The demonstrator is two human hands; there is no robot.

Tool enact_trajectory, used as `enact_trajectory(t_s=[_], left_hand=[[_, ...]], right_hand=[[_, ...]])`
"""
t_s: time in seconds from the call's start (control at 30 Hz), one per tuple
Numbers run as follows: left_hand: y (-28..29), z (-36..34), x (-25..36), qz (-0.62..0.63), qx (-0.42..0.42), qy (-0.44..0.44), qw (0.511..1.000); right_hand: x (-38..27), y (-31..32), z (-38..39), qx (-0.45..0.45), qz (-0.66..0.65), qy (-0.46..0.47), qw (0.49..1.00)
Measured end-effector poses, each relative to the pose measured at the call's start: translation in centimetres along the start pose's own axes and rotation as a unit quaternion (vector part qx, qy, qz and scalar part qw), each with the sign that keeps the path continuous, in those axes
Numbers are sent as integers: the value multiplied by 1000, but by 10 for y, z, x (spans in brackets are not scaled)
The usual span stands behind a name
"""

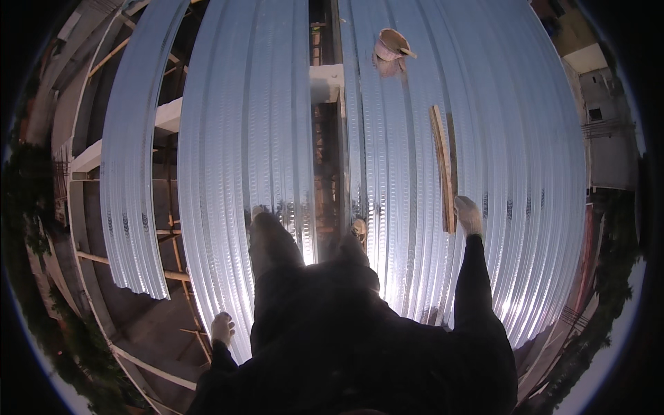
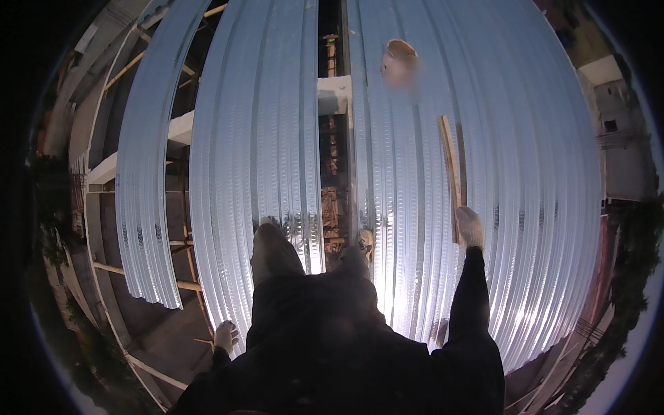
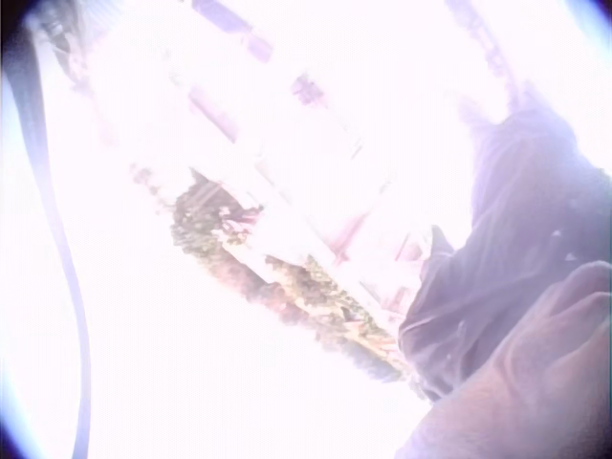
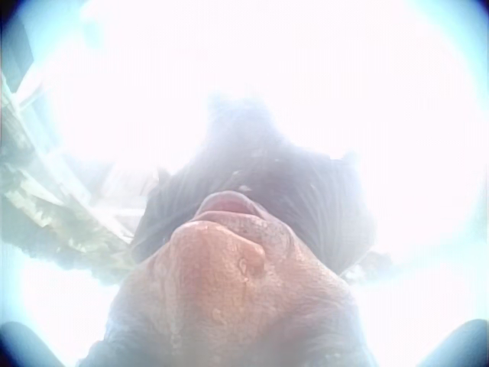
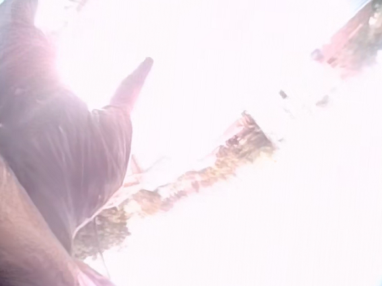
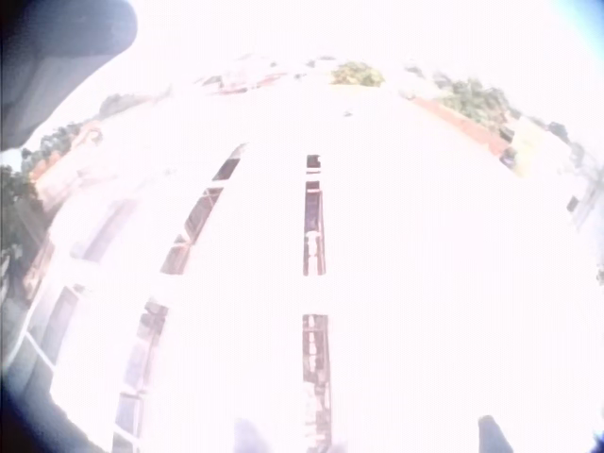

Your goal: The person scoops cement from a bucket using a trowel and applies it to the seams between metal roof panels. They smooth the cement along the joints and continue the process across multiple sections of the roof.

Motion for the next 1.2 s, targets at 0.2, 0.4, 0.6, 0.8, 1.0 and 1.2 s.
enact_trajectory(t_s=[0.2,0.4,0.6,0.8,1.0,1.2], left_hand=[[-14,-33,5,-415,-118,-340,836],[-11,-164,196,15,-99,-13,995],[55,-208,432,79,-18,-174,981],[116,-209,578,56,-31,-165,984],[-33,-102,819,19,-285,-368,885],[-124,107,1006,-72,-478,-556,676]], right_hand=[[-172,-173,-46,-110,-19,-14,994],[-356,-315,-80,-264,36,-26,964],[-501,-354,-155,-165,128,135,969],[-552,-354,-108,-136,102,46,984],[-372,-329,-4,-267,477,177,818],[-362,-342,53,-167,62,-499,848]])
Point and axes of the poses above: each hand's wrist, its own z-axis away from the middle knuckle, its own y-axis out of the back of the hand, x = y × z, the point moved 3 cm from there along -z, towards the middle knuckle, and after that the axes turned 1 degree about y, right-handed, at the moved point
